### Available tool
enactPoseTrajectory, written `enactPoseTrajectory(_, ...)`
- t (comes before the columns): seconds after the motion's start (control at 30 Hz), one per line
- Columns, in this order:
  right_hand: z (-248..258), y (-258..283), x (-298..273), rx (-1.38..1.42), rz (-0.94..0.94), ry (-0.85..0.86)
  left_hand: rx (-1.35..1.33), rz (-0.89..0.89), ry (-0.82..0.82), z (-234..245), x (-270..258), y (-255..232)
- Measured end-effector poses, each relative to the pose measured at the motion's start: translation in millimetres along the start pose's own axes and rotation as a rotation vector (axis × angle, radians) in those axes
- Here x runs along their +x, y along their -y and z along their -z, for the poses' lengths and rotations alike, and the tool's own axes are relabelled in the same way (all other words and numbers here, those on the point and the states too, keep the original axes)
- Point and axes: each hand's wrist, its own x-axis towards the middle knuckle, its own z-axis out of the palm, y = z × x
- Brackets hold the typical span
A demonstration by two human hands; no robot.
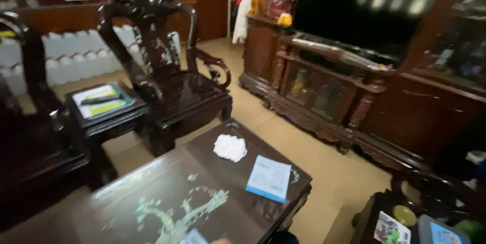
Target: Packing individual face masks into plastic packaging sleeves
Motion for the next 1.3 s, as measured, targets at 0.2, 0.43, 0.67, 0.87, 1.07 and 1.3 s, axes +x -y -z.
enactPoseTrajectory(0.2,22.6,37.2,-28.4,0.259,0.001,0.175,0.096,0.380,-0.152,36.5,-148.1,38.8)
enactPoseTrajectory(0.43,6.2,57.5,-36.5,0.689,-0.388,0.025,-0.635,0.387,-0.398,35.7,-172.0,16.3)
enactPoseTrajectory(0.67,37.0,142.4,-60.9,0.775,-0.358,0.094,-0.424,0.324,-0.482,26.8,-156.6,64.3)
enactPoseTrajectory(0.87,23.4,130.8,-52.4,0.155,-0.223,-0.073,-0.238,0.258,-0.456,35.7,-165.2,24.1)
enactPoseTrajectory(1.07,-45.6,119.2,-68.0,-0.472,0.516,-0.285,-0.017,0.073,-0.560,23.1,-160.9,20.0)
enactPoseTrajectory(1.3,-35.4,147.5,-69.8,-0.565,0.502,-0.206,0.867,-0.322,-0.456,24.0,-150.0,69.4)
